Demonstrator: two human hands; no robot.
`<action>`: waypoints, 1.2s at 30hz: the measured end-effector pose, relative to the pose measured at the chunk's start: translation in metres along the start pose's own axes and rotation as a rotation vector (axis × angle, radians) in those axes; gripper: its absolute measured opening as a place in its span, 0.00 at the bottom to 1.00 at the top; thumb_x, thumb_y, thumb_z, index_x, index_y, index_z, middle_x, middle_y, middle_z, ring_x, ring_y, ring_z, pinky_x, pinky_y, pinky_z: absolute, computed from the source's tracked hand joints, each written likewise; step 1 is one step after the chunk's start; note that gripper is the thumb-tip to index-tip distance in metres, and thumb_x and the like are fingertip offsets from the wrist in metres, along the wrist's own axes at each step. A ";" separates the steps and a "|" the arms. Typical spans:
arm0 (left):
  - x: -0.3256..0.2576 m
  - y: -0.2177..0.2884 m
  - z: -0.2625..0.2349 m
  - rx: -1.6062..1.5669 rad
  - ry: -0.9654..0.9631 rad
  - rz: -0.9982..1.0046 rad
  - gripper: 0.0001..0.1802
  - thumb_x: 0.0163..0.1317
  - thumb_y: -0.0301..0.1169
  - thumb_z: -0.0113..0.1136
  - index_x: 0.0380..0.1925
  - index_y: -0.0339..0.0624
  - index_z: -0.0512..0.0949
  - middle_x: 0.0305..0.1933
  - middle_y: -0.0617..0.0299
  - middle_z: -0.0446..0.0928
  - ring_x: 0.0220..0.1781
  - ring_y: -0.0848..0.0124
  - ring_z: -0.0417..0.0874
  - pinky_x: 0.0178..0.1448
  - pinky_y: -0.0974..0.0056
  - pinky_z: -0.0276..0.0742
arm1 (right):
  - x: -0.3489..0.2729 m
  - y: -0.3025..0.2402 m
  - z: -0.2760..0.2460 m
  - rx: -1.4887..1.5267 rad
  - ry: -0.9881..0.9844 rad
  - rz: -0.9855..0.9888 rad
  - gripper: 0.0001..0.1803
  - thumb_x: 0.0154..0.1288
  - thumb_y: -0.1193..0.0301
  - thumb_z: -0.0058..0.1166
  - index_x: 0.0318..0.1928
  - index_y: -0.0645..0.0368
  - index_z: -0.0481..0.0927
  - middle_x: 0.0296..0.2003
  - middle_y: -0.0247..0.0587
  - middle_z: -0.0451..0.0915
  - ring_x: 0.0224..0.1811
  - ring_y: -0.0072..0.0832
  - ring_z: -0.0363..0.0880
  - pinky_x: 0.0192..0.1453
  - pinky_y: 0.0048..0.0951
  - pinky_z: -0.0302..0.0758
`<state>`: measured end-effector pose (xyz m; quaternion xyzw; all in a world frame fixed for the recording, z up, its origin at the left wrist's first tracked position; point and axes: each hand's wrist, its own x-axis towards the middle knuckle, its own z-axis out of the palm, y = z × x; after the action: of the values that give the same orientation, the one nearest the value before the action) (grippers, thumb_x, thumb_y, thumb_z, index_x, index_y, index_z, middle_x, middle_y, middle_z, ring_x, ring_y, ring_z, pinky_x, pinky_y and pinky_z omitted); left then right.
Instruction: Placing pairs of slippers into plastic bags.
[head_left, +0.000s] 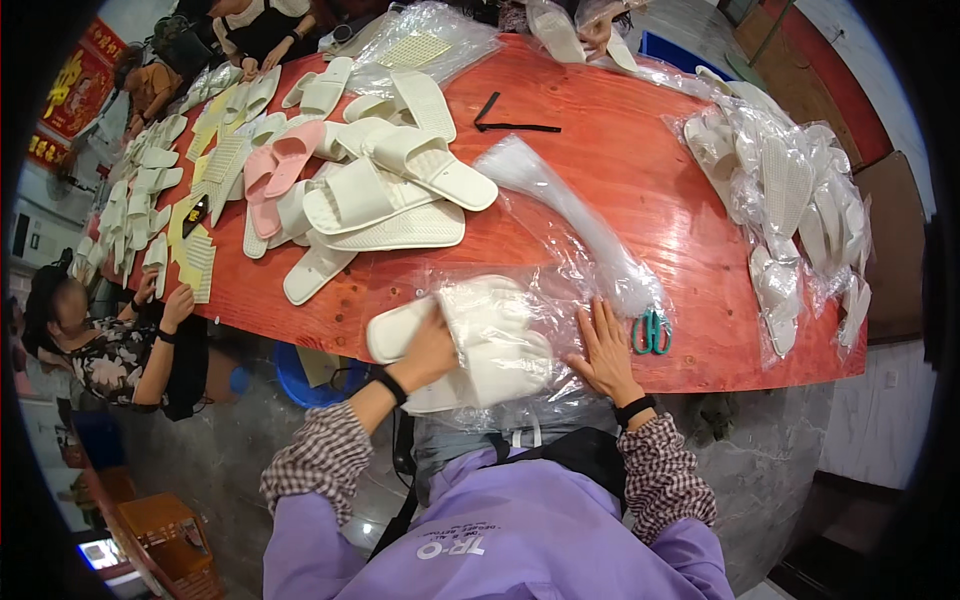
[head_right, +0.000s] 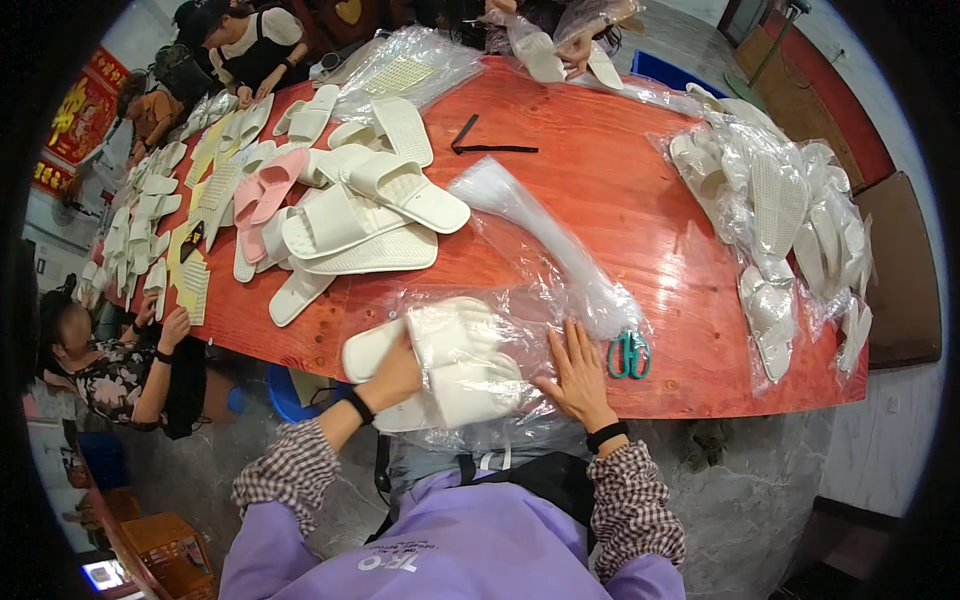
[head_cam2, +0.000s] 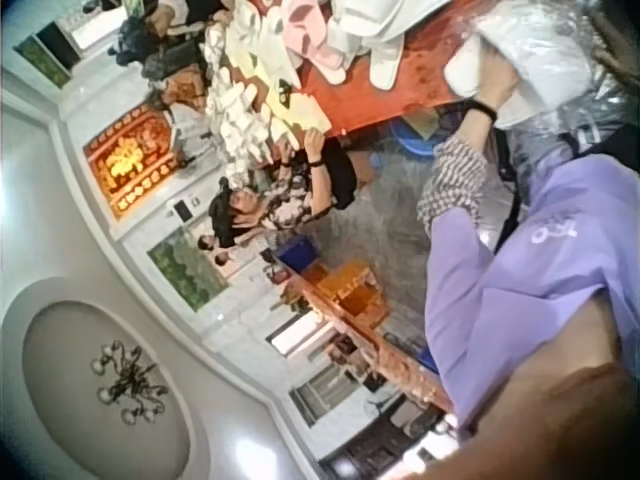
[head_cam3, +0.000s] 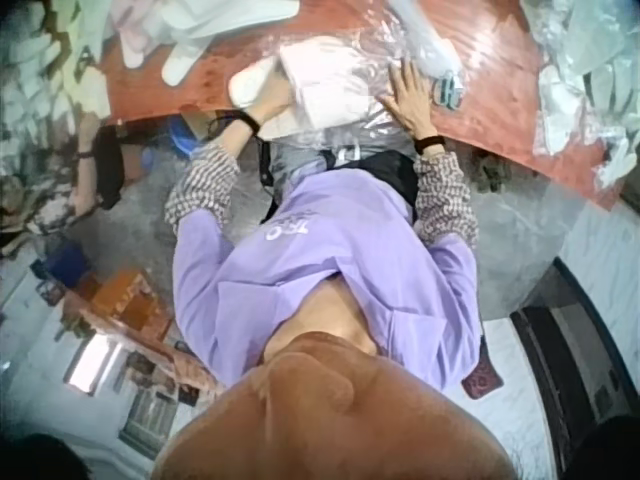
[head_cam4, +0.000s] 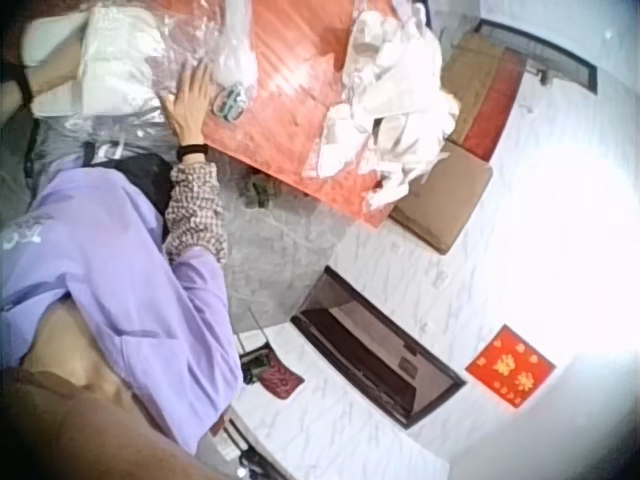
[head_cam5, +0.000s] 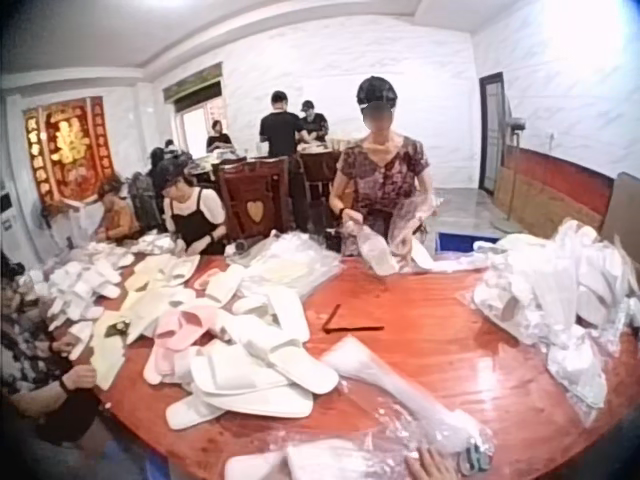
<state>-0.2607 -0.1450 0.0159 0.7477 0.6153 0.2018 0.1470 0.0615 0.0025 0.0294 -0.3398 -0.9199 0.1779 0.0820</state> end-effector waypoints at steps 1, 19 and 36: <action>-0.012 0.002 -0.028 0.068 -0.025 -0.047 0.32 0.50 0.38 0.64 0.60 0.51 0.76 0.67 0.52 0.69 0.74 0.50 0.58 0.79 0.40 0.38 | -0.003 0.004 -0.001 -0.034 -0.017 0.010 0.48 0.59 0.39 0.52 0.75 0.46 0.56 0.76 0.52 0.46 0.78 0.51 0.43 0.76 0.51 0.48; 0.014 -0.115 -0.318 0.639 0.327 -0.539 0.19 0.64 0.39 0.59 0.45 0.33 0.77 0.43 0.42 0.79 0.45 0.46 0.79 0.50 0.52 0.75 | 0.002 -0.005 -0.002 -0.047 0.008 -0.010 0.51 0.55 0.33 0.53 0.75 0.43 0.57 0.76 0.55 0.45 0.78 0.50 0.43 0.76 0.53 0.48; 0.081 0.090 0.053 0.097 -0.118 0.024 0.47 0.55 0.51 0.67 0.72 0.53 0.59 0.79 0.53 0.46 0.80 0.50 0.42 0.77 0.37 0.31 | 0.018 0.030 -0.062 -0.081 0.288 0.036 0.31 0.53 0.73 0.60 0.62 0.48 0.74 0.68 0.50 0.63 0.71 0.51 0.58 0.69 0.55 0.61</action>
<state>-0.1445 -0.0819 0.0210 0.7718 0.6056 0.1291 0.1445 0.0824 0.0523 0.0763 -0.3813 -0.8988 0.0912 0.1962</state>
